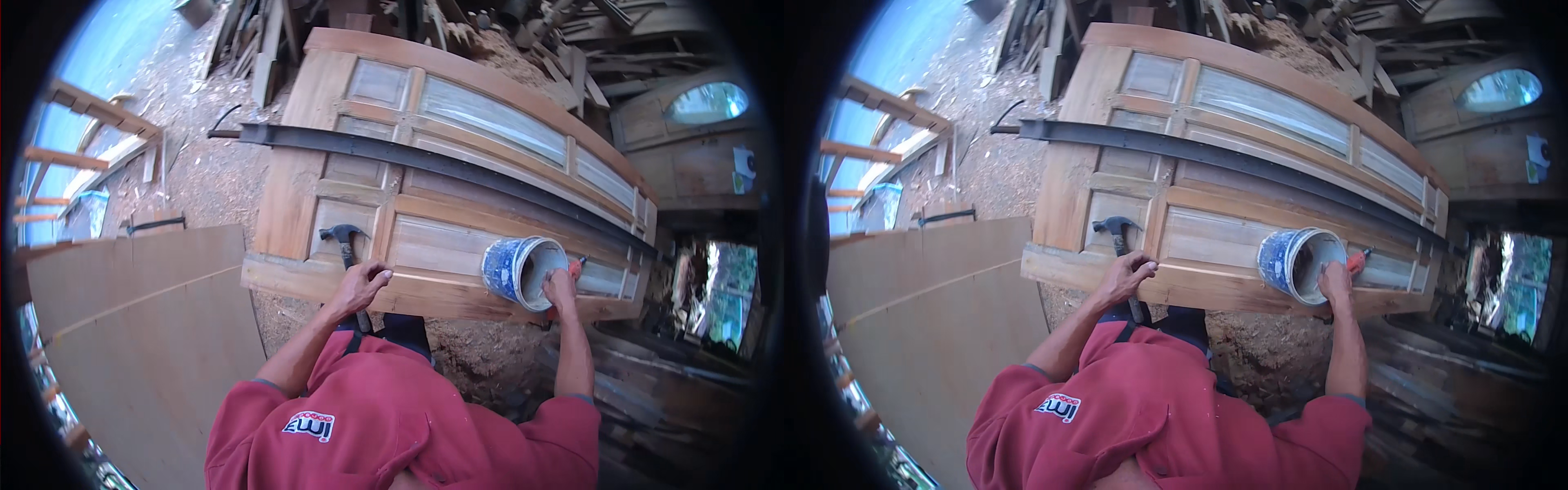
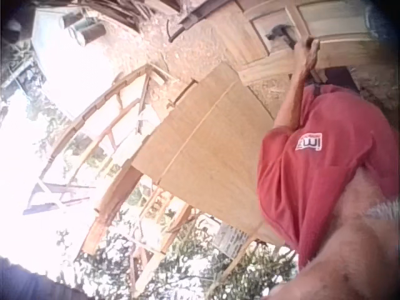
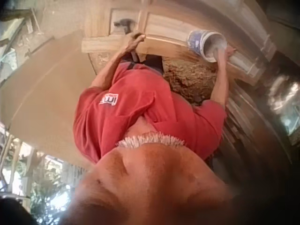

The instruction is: The person selects metal bits from a tray and puts them into a bucket, then walks to a wooden door where they use a hammer to drive a nail and a power drill to create holes in the wood.

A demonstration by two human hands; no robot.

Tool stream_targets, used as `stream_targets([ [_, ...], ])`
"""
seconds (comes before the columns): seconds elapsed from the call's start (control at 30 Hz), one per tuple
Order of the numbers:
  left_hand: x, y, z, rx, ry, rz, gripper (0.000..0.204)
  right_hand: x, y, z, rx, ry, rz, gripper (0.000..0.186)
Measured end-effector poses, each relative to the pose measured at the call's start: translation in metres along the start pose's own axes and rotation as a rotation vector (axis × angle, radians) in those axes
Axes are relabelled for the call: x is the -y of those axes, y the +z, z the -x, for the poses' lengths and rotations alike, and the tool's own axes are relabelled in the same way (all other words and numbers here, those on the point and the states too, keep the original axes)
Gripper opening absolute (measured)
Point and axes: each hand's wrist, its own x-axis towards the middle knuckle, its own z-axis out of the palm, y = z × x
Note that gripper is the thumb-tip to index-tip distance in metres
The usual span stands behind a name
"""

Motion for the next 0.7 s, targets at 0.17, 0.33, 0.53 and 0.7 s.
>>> stream_targets([
  [0.17, -0.067, 0.003, -0.076, 0.415, -0.004, 0.33, 0.028, 0.141, -0.092, 0.049, 0.176, 0.159, -1.261, 0.015],
  [0.33, -0.109, 0.006, -0.106, 0.49, 0.064, 0.344, 0.03, 0.24, -0.068, 0.027, 0.254, 0.028, -1.302, 0.018],
  [0.53, -0.104, -0.033, -0.12, 0.21, 0.266, 0.069, 0.023, 0.323, -0.062, -0.011, 0.144, -0.138, -1.007, 0.025],
  [0.7, -0.087, -0.083, -0.155, 0.033, 0.14, 0.255, 0.013, 0.344, -0.012, -0.049, -0.052, -0.199, -1.074, 0.025],
])
